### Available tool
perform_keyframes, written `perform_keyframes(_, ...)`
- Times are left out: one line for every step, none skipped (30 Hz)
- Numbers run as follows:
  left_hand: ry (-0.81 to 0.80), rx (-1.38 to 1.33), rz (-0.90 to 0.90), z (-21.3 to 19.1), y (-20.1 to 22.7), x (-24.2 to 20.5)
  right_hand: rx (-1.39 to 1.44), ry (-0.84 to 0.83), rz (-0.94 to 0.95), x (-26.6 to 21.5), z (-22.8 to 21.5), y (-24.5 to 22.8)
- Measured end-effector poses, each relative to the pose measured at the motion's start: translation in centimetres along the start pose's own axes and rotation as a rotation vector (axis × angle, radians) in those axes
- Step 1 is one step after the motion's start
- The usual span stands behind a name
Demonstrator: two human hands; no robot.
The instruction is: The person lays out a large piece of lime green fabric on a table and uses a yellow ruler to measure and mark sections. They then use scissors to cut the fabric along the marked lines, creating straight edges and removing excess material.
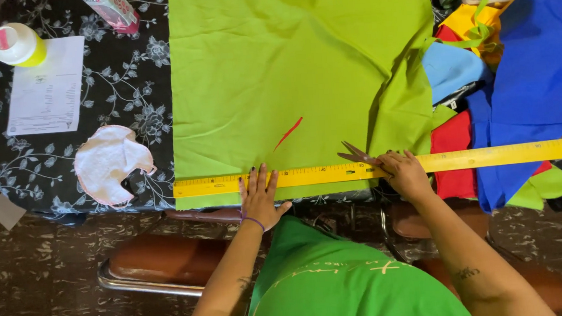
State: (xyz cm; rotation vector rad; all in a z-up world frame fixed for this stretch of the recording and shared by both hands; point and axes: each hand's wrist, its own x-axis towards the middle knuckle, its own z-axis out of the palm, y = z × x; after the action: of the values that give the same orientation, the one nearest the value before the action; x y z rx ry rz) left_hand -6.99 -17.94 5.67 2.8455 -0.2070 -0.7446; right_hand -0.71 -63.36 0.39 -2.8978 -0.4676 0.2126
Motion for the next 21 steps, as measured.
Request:
perform_keyframes(0.005, -0.002, -0.002, 0.1, 0.0, 0.1, -0.019, -0.006, 0.004, 0.0, -0.4, 0.0)
perform_keyframes(0.003, -0.004, 0.001, -0.1, 0.1, 0.0, -0.021, -0.008, 0.007, -0.8, -0.9, -1.3)
perform_keyframes(-0.001, -0.001, -0.007, -0.2, 0.2, -0.1, 0.057, 0.088, 0.039, -1.6, -1.4, -2.6)
perform_keyframes(-0.005, 0.002, -0.015, -0.3, 0.3, -0.1, 0.135, 0.185, 0.07, -2.4, -1.8, -3.9)
perform_keyframes(-0.012, 0.0, -0.012, -0.1, 0.1, 0.0, 0.135, 0.179, 0.076, -3.7, -2.9, -6.0)
perform_keyframes(0.0, 0.004, -0.005, 0.2, 0.0, 0.1, 0.37, 0.152, 0.121, -4.9, -4.0, -8.2)
perform_keyframes(0.013, 0.007, 0.002, 0.4, -0.2, 0.3, 0.605, 0.126, 0.166, -6.1, -5.2, -10.5)
perform_keyframes(0.008, 0.005, 0.005, 0.6, -0.1, 0.1, 0.604, 0.123, 0.171, -8.1, -3.7, -11.9)
perform_keyframes(0.017, -0.002, 0.008, 0.6, -0.2, 0.2, 0.914, 0.081, 0.225, -9.9, -2.3, -13.3)
perform_keyframes(0.026, -0.009, 0.011, 0.6, -0.3, 0.2, 1.223, 0.036, 0.276, -11.6, -0.9, -14.8)
perform_keyframes(0.029, -0.008, 0.017, 0.5, -0.3, 0.1, 1.222, 0.043, 0.277, -12.6, 0.3, -15.7)
perform_keyframes(0.02, -0.007, 0.03, 0.5, -0.3, 0.0, 1.434, -0.047, 0.325, -13.5, 1.5, -16.6)
perform_keyframes(0.011, -0.004, 0.043, 0.3, -0.5, -0.1, 1.647, -0.14, 0.369, -14.4, 2.8, -17.7)
perform_keyframes(0.014, -0.001, 0.05, 0.4, -0.8, 0.5, 1.648, -0.13, 0.369, -14.3, 3.5, -18.1)
perform_keyframes(0.035, 0.056, 0.056, 1.0, -0.8, 0.7, 1.572, -0.224, 0.422, -14.9, 4.2, -18.6)
perform_keyframes(0.056, 0.112, 0.062, 1.6, -0.9, 0.9, 1.493, -0.316, 0.473, -15.5, 5.0, -19.1)
perform_keyframes(0.053, 0.108, 0.064, 1.7, -0.8, 0.9, 1.49, -0.317, 0.478, -15.5, 5.0, -19.8)
perform_keyframes(0.064, 0.11, 0.062, 1.8, -0.7, 0.9, 1.478, -0.305, 0.505, -15.7, 5.0, -20.6)
perform_keyframes(0.078, 0.119, 0.062, 1.6, -0.8, 1.2, 1.472, -0.288, 0.529, -15.4, 5.1, -21.5)
perform_keyframes(0.078, 0.121, 0.065, 1.6, -0.8, 1.2, 1.473, -0.284, 0.53, -15.2, 5.6, -21.8)
perform_keyframes(0.08, 0.119, 0.071, 1.5, -0.8, 1.1, 1.491, -0.261, 0.511, -15.1, 6.0, -22.1)
